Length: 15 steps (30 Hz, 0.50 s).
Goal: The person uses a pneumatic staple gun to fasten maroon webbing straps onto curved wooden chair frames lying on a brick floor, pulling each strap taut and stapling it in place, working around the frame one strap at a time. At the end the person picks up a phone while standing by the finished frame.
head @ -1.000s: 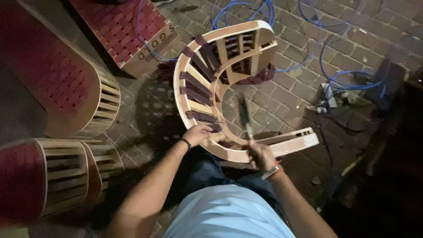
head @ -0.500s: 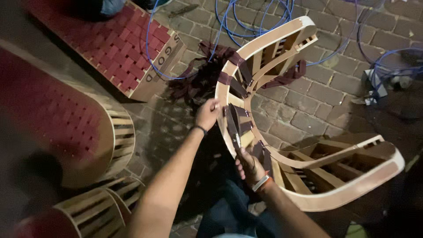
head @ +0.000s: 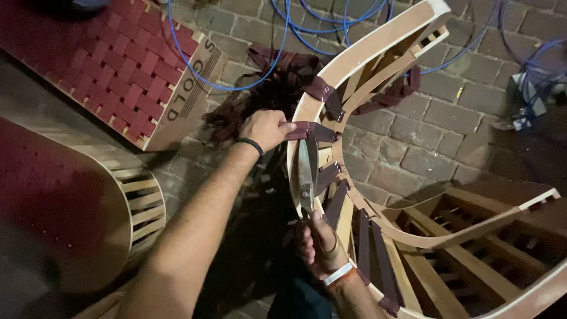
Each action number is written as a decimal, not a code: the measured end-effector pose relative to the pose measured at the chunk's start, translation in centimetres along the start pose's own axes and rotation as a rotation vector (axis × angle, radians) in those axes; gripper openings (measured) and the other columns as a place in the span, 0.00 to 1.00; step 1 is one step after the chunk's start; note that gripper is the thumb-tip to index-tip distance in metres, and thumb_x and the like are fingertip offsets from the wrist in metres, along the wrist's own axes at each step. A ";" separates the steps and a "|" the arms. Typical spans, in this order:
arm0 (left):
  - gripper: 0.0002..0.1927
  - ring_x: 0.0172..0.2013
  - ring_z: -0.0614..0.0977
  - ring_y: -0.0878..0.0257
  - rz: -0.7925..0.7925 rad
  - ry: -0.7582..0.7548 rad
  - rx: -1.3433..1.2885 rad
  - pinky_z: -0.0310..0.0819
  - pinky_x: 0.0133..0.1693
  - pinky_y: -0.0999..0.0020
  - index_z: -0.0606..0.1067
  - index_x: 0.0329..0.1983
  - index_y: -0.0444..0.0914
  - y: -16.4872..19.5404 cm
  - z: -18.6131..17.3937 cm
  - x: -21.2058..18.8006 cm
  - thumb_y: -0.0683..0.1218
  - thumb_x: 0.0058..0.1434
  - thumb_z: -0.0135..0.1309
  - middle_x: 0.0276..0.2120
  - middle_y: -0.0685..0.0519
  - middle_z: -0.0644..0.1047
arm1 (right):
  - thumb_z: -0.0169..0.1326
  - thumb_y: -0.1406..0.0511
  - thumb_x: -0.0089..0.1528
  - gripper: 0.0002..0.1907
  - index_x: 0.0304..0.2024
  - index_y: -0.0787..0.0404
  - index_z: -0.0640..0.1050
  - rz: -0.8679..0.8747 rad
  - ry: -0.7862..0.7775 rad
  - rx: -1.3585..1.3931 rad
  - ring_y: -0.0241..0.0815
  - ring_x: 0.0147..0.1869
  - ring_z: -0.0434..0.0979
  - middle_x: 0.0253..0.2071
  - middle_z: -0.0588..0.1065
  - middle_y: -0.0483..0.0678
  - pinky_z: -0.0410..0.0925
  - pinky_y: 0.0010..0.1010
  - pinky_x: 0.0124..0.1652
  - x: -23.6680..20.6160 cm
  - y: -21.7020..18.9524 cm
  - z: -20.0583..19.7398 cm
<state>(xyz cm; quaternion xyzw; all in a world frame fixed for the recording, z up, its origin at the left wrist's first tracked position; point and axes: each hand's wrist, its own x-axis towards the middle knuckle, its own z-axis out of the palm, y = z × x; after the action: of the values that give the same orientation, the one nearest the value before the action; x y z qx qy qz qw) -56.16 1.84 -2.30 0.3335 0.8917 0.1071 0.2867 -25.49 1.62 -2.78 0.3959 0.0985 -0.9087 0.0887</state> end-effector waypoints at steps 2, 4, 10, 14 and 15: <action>0.17 0.40 0.84 0.47 0.006 -0.003 -0.059 0.77 0.43 0.51 0.82 0.37 0.42 -0.3 -0.6 0.3 0.59 0.60 0.60 0.36 0.46 0.83 | 0.55 0.45 0.63 0.26 0.25 0.57 0.70 -0.001 0.027 -0.069 0.32 0.15 0.62 0.16 0.65 0.40 0.56 0.22 0.15 0.4 0.1 0.0; 0.16 0.39 0.84 0.48 0.008 -0.010 -0.066 0.77 0.43 0.51 0.83 0.35 0.43 -0.3 -1.1 0.7 0.60 0.58 0.60 0.35 0.47 0.83 | 0.57 0.46 0.63 0.25 0.24 0.57 0.70 -0.006 0.083 -0.166 0.32 0.14 0.61 0.15 0.64 0.40 0.56 0.23 0.15 0.5 0.1 -0.1; 0.15 0.40 0.84 0.48 -0.015 -0.049 -0.033 0.76 0.44 0.51 0.84 0.37 0.47 -0.6 -1.2 1.6 0.60 0.57 0.61 0.35 0.48 0.83 | 0.57 0.47 0.61 0.25 0.25 0.60 0.71 -0.007 0.115 -0.129 0.33 0.13 0.61 0.15 0.65 0.42 0.56 0.24 0.15 1.2 -0.3 -0.2; 0.15 0.40 0.84 0.48 0.002 -0.061 -0.025 0.76 0.44 0.51 0.84 0.37 0.46 -0.9 -1.2 1.7 0.60 0.57 0.61 0.36 0.48 0.83 | 0.58 0.49 0.61 0.23 0.24 0.58 0.70 -0.023 0.141 -0.128 0.33 0.12 0.61 0.15 0.65 0.40 0.55 0.24 0.13 1.9 -0.3 0.7; 0.15 0.40 0.83 0.48 0.013 -0.055 -0.007 0.76 0.44 0.51 0.84 0.37 0.46 -0.9 -1.2 1.7 0.60 0.57 0.61 0.36 0.48 0.83 | 0.59 0.49 0.62 0.24 0.24 0.57 0.68 -0.039 0.111 -0.143 0.32 0.12 0.59 0.15 0.64 0.39 0.54 0.23 0.13 1.9 -0.4 1.0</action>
<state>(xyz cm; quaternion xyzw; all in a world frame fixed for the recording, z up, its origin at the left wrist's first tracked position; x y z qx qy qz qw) -58.40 2.26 -2.39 0.3410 0.8810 0.1027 0.3116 -27.55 1.57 -3.53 0.4365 0.1757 -0.8774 0.0936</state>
